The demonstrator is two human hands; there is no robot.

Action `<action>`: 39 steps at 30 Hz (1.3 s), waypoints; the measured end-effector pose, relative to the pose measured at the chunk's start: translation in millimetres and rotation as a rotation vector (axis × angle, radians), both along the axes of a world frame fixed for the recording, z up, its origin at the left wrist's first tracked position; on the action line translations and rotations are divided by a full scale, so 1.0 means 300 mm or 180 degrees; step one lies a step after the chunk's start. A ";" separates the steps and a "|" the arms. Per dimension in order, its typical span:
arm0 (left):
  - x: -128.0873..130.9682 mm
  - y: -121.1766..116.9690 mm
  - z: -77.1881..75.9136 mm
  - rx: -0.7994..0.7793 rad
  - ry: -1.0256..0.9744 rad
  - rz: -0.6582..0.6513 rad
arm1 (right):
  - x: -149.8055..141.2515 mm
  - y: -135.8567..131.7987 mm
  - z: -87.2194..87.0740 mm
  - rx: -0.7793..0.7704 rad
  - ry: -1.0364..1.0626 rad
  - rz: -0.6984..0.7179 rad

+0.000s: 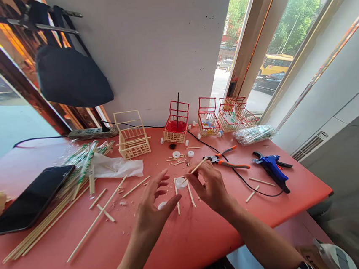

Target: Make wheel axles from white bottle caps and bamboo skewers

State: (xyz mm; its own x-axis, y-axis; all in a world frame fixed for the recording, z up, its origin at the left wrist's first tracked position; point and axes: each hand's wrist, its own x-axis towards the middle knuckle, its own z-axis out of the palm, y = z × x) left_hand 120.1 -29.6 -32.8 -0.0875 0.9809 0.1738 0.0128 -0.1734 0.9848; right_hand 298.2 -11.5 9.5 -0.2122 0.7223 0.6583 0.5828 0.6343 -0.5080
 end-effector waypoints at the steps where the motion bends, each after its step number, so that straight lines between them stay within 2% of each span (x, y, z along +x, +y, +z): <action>1: -0.003 0.001 0.001 0.0021 0.0057 -0.0013 | 0.003 0.006 -0.002 -0.0127 0.0108 -0.0012; 4: -0.011 0.004 0.018 -0.0038 0.0002 -0.0090 | 0.018 0.035 -0.010 -0.0679 0.0709 0.0019; 6: -0.012 0.010 0.044 -0.0088 -0.0050 -0.0147 | 0.031 0.059 -0.013 -0.0879 0.1066 0.0055; 10: 0.003 0.042 0.107 -0.0002 0.0159 -0.0325 | 0.055 0.095 -0.015 -0.0789 0.1290 -0.0024; 12: 0.020 0.068 0.120 -0.0056 0.0130 -0.0582 | 0.062 0.104 -0.016 -0.0711 0.1353 -0.0107; 16: 0.071 0.111 0.102 -0.0559 -0.0494 -0.1125 | 0.064 0.106 -0.023 -0.0519 0.1412 -0.0306; 21: 0.108 0.107 0.075 -0.0876 -0.1412 -0.1196 | 0.051 0.081 -0.029 -0.0299 0.1277 -0.0472; 28: 0.078 0.097 0.059 -0.1210 -0.1969 -0.1378 | 0.025 0.038 -0.026 0.0173 0.0845 -0.0308; 31: 0.075 0.095 0.059 -0.1454 -0.2325 -0.1642 | 0.012 0.028 -0.017 0.0459 0.0580 -0.0147; 36: 0.070 0.090 0.059 -0.1476 -0.2784 -0.1839 | 0.004 0.026 -0.007 0.0719 0.0326 -0.0073; 39: 0.063 0.095 0.049 -0.1398 -0.2873 -0.1926 | 0.008 0.028 -0.007 0.0688 0.0246 -0.0073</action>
